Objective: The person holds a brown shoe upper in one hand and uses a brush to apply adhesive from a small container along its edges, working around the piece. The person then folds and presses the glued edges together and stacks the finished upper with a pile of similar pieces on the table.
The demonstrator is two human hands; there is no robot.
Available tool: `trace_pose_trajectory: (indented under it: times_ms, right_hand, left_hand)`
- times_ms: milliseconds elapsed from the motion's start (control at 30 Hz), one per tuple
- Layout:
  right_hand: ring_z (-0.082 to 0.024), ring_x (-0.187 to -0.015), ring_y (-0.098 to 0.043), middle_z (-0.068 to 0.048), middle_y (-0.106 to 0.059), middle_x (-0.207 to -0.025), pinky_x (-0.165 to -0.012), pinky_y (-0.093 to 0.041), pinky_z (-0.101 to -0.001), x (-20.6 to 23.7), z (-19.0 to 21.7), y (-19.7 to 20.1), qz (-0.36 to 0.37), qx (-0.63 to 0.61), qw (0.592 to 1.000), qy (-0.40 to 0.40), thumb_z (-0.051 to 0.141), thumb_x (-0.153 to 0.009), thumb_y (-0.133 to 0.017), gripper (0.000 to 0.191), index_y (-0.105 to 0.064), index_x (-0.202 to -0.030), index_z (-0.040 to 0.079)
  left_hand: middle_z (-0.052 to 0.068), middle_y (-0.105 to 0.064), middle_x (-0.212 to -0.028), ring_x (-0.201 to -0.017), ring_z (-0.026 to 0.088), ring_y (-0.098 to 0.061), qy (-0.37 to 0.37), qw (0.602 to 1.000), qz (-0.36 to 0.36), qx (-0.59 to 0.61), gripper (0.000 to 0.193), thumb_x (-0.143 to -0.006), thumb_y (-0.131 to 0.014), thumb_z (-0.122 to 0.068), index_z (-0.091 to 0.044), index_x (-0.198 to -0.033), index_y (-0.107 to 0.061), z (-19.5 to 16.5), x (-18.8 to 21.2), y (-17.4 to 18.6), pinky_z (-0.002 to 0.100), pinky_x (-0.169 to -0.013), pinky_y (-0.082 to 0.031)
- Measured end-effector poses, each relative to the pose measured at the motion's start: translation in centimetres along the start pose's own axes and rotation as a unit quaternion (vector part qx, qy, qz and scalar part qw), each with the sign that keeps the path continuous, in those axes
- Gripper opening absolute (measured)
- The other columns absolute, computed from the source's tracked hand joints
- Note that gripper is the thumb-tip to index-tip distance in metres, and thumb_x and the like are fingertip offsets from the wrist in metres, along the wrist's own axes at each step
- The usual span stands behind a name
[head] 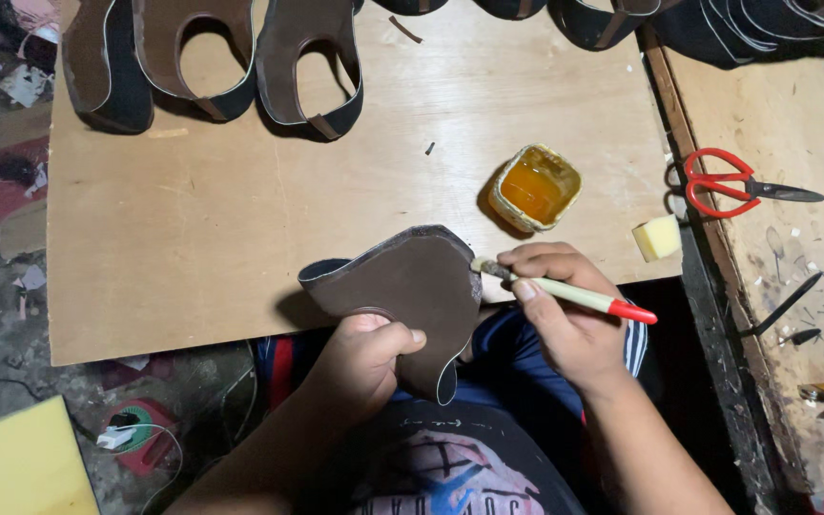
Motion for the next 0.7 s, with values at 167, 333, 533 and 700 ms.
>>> trace_pose_trajectory:
  times_ms: [167,333,533,700]
  right_hand:
    - [-0.022,-0.103,-0.069,-0.017,-0.071,-0.111,-0.093,-0.056,-0.0335,0.5,-0.3,-0.6,0.018,-0.026,0.998,-0.060,0.000,-0.097,-0.063,0.012,-0.065,-0.108,-0.002]
    - [-0.025,-0.118,-0.063,-0.015,-0.069,-0.123,-0.106,-0.049,-0.0370,-2.6,-2.3,3.4,-0.109,0.217,0.970,0.029,0.006,-0.099,-0.072,0.015,-0.071,-0.111,-0.002]
    - [-0.033,-0.127,-0.042,-0.016,-0.057,-0.133,-0.106,-0.041,-0.0419,-8.2,-8.9,6.9,-0.088,0.456,0.884,-0.053,0.020,-0.084,-0.088,0.048,-0.067,-0.119,-0.005]
    - [-0.035,-0.127,-0.045,-0.015,-0.060,-0.134,-0.108,-0.037,-0.0464,-7.9,-7.6,7.1,-0.083,0.497,0.864,0.024,0.019,-0.089,-0.086,0.028,-0.076,-0.109,0.001]
  left_hand:
    - [0.015,-0.072,-0.113,-0.106,0.020,-0.066,-0.058,0.992,-0.036,0.104,0.032,-0.086,-0.053,0.001,0.012,-0.114,-0.064,-0.7,-0.3,0.0,0.032,-0.098,-0.048]
    - [0.012,-0.071,-0.113,-0.103,0.019,-0.064,-0.056,0.981,-0.044,0.180,0.034,-0.089,-0.055,-0.001,0.009,-0.121,-0.060,-1.1,-0.5,-0.2,0.034,-0.094,-0.047]
    - [0.013,-0.073,-0.105,-0.094,0.017,-0.067,-0.047,0.999,0.018,0.016,0.028,-0.090,-0.059,0.003,0.009,-0.117,-0.064,-0.6,0.8,-1.2,0.031,-0.087,-0.052]
    - [0.020,-0.075,-0.099,-0.092,0.023,-0.072,-0.023,0.995,-0.035,0.091,0.018,-0.093,-0.059,0.001,0.014,-0.106,-0.062,0.0,0.7,0.1,0.036,-0.087,-0.055]
Point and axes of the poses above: each hand's wrist, its own x-axis away from the middle knuckle, its own y-axis out of the back of the hand, z = x × y, the point moved 4 cm from there along -x, towards the middle knuckle
